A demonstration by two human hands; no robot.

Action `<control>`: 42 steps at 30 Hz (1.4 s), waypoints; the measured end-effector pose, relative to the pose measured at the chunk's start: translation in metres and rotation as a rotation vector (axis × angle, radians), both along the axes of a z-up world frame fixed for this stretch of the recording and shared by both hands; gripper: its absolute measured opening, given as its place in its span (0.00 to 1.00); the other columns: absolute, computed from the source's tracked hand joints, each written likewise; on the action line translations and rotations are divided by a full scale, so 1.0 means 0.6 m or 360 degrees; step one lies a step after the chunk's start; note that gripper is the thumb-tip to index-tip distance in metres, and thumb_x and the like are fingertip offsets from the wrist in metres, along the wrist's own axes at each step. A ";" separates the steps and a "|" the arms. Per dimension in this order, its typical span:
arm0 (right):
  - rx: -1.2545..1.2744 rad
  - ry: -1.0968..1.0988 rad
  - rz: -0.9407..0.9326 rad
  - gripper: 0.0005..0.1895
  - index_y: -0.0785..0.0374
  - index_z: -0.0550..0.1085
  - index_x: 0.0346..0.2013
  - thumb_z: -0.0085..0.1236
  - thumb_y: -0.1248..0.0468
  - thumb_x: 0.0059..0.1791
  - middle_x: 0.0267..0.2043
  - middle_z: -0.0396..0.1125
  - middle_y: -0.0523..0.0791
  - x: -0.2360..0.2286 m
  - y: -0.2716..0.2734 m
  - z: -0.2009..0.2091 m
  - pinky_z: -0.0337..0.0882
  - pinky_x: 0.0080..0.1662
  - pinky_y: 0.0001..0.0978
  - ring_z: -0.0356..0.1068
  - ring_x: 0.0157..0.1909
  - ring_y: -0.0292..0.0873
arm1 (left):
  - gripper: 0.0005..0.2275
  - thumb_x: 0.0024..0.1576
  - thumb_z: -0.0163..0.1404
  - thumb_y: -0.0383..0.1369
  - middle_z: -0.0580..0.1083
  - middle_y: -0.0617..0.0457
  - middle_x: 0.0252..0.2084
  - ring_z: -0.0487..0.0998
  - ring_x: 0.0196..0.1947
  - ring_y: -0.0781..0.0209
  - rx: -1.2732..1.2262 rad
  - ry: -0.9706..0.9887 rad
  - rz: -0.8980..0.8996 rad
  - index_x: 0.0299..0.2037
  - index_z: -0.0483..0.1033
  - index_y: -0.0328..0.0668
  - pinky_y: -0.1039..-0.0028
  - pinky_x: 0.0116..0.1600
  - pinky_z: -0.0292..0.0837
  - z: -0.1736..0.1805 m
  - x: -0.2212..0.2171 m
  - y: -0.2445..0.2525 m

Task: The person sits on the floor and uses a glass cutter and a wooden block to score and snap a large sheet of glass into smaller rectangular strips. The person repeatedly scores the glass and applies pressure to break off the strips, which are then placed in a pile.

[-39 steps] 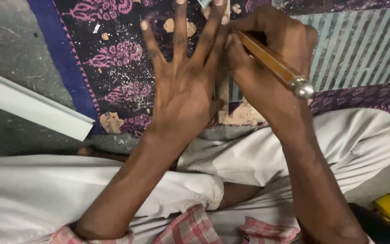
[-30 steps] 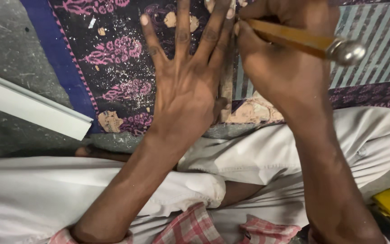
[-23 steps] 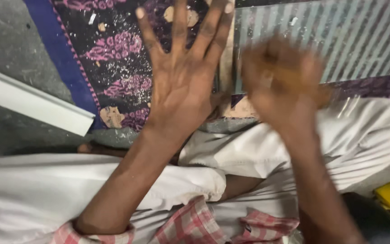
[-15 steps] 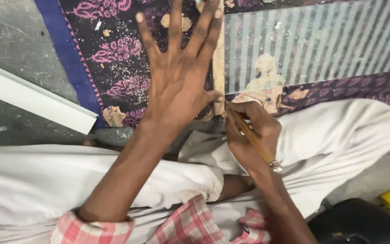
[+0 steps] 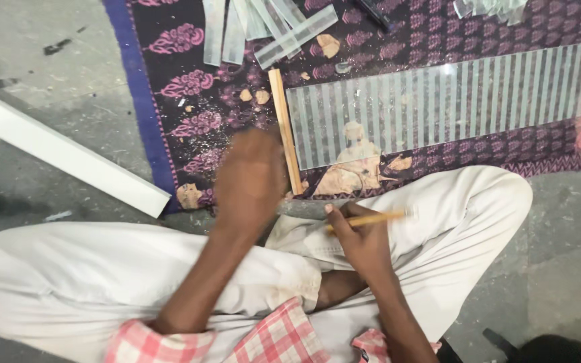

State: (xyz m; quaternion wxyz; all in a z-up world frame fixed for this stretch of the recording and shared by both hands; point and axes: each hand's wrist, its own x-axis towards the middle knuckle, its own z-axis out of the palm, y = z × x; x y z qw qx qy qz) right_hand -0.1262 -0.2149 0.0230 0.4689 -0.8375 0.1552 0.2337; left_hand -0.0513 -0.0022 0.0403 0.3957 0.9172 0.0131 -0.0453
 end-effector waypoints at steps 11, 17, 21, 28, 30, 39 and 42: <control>0.0793 0.0319 -0.0437 0.14 0.67 0.72 0.51 0.47 0.64 0.54 0.27 0.72 0.47 -0.026 -0.032 -0.042 0.65 0.23 0.28 0.66 0.20 0.38 | 0.09 0.61 0.50 0.34 0.78 0.39 0.34 0.80 0.35 0.40 0.0352 0.0413 0.0125 0.37 0.79 0.36 0.53 0.41 0.75 -0.012 -0.009 -0.051; 0.1177 0.0732 -0.0629 0.17 0.66 0.70 0.55 0.43 0.69 0.52 0.35 0.73 0.51 -0.056 -0.016 -0.021 0.71 0.25 0.32 0.72 0.26 0.43 | 0.17 0.56 0.56 0.41 0.77 0.35 0.24 0.80 0.27 0.39 0.0288 0.0315 0.0421 0.24 0.80 0.32 0.54 0.37 0.75 -0.047 0.031 -0.073; 0.1244 0.0795 -0.0607 0.18 0.67 0.67 0.57 0.41 0.70 0.52 0.37 0.73 0.54 -0.064 -0.018 -0.026 0.74 0.27 0.36 0.74 0.28 0.46 | 0.19 0.57 0.50 0.41 0.79 0.42 0.19 0.82 0.18 0.51 -0.0323 0.0819 0.0611 0.21 0.80 0.34 0.62 0.34 0.78 -0.057 0.039 -0.074; 0.1175 0.0879 -0.0685 0.18 0.68 0.64 0.58 0.41 0.70 0.53 0.39 0.71 0.55 -0.057 -0.007 -0.033 0.80 0.32 0.42 0.76 0.33 0.50 | 0.14 0.54 0.57 0.38 0.75 0.48 0.17 0.76 0.14 0.62 -0.0659 0.0890 0.0711 0.28 0.81 0.29 0.73 0.23 0.69 -0.092 0.044 -0.064; 0.1157 0.0881 -0.0714 0.19 0.67 0.63 0.59 0.42 0.71 0.52 0.39 0.72 0.55 -0.055 -0.003 -0.031 0.80 0.33 0.42 0.76 0.33 0.50 | 0.13 0.53 0.59 0.35 0.73 0.51 0.17 0.68 0.13 0.65 -0.0863 0.0864 0.0751 0.29 0.82 0.28 0.73 0.20 0.61 -0.104 0.042 -0.062; 0.1181 0.0671 -0.0773 0.25 0.66 0.65 0.65 0.49 0.71 0.51 0.42 0.73 0.53 -0.034 0.008 -0.026 0.79 0.39 0.42 0.75 0.39 0.47 | 0.09 0.52 0.60 0.32 0.74 0.57 0.20 0.66 0.17 0.74 -0.1244 0.0733 0.0741 0.32 0.83 0.29 0.80 0.23 0.56 -0.092 0.037 -0.059; 0.1237 0.0609 -0.0773 0.25 0.69 0.66 0.65 0.49 0.71 0.52 0.43 0.73 0.53 -0.034 0.007 -0.027 0.79 0.41 0.42 0.75 0.40 0.47 | 0.08 0.53 0.60 0.30 0.74 0.59 0.23 0.66 0.19 0.74 -0.1422 0.0708 0.0744 0.32 0.81 0.29 0.81 0.24 0.58 -0.081 0.037 -0.062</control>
